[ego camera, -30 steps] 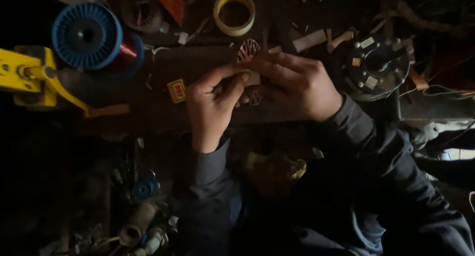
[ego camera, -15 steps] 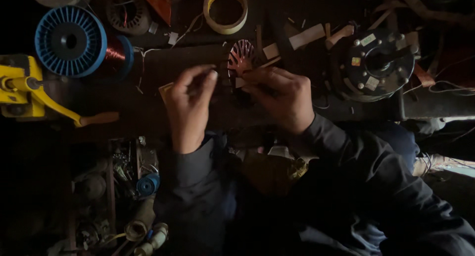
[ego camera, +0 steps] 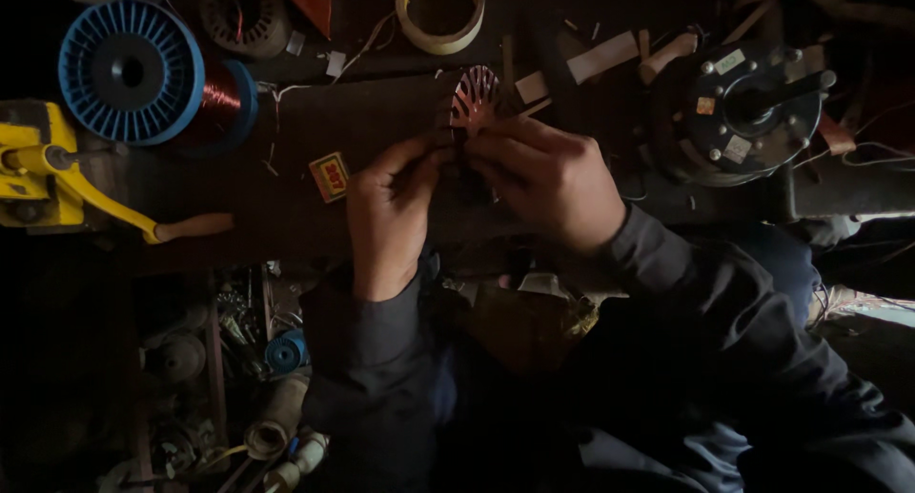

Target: The person assembles a motor armature by inserting small white insulating strips into the slots of a copper-wound rotor. They cut the strips with scissors and press them into place with a small tool.

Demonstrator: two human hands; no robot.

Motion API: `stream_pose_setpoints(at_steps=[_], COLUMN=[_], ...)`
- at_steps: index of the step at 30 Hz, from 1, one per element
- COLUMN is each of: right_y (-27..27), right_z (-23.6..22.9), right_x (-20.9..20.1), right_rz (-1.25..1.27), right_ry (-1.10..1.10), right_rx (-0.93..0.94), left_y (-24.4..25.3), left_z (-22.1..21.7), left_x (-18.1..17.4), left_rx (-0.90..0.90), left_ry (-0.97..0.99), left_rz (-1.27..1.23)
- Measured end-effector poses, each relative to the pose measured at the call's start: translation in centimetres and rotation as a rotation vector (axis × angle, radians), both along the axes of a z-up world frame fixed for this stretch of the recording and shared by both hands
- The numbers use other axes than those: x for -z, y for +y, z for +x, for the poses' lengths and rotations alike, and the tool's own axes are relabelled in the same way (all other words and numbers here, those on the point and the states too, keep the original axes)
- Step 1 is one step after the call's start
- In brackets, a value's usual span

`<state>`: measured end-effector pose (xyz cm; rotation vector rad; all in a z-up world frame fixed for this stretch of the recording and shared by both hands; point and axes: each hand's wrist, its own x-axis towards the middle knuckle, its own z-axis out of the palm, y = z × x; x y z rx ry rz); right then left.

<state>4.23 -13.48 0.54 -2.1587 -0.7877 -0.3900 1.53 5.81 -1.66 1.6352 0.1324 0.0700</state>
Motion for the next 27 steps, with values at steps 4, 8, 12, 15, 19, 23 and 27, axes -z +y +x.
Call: stream_pose_setpoints(at_steps=[4,8,12,15,19,23,27], right_y=[-0.9,-1.7,-1.1,-0.7,-1.0,-0.9,-0.5], right_z=[0.3,0.3,0.6,0.9,1.0,0.6,0.5], right_x=[-0.4,-0.1,1.1,1.3,0.8,0.9,1.2], right_rz=[0.015,0.068,0.103,0.05,0.087,0.15,0.103], right_ry=[0.072,0.27,0.156,0.093,0.147,0.194,0.14], right_rx=[-0.082,-0.066,-0.047,-0.05,-0.039,-0.042,-0.006], left_y=[0.1,0.3,0.4,0.5,0.6,0.6,0.6], left_z=[0.0,-0.1,-0.2,-0.1,-0.2,-0.2,0.0], left_x=[0.3,0.8,1.2,1.7,1.8,2.1,2.5], left_rx=[-0.009,0.002,0.003,-0.014,-0.036,-0.035,-0.04], left_ry=[0.023,0.023,0.014,0.032,0.035,0.057,0.058], left_rz=[-0.077,-0.097,-0.143,-0.179,-0.168,-0.282,-0.26])
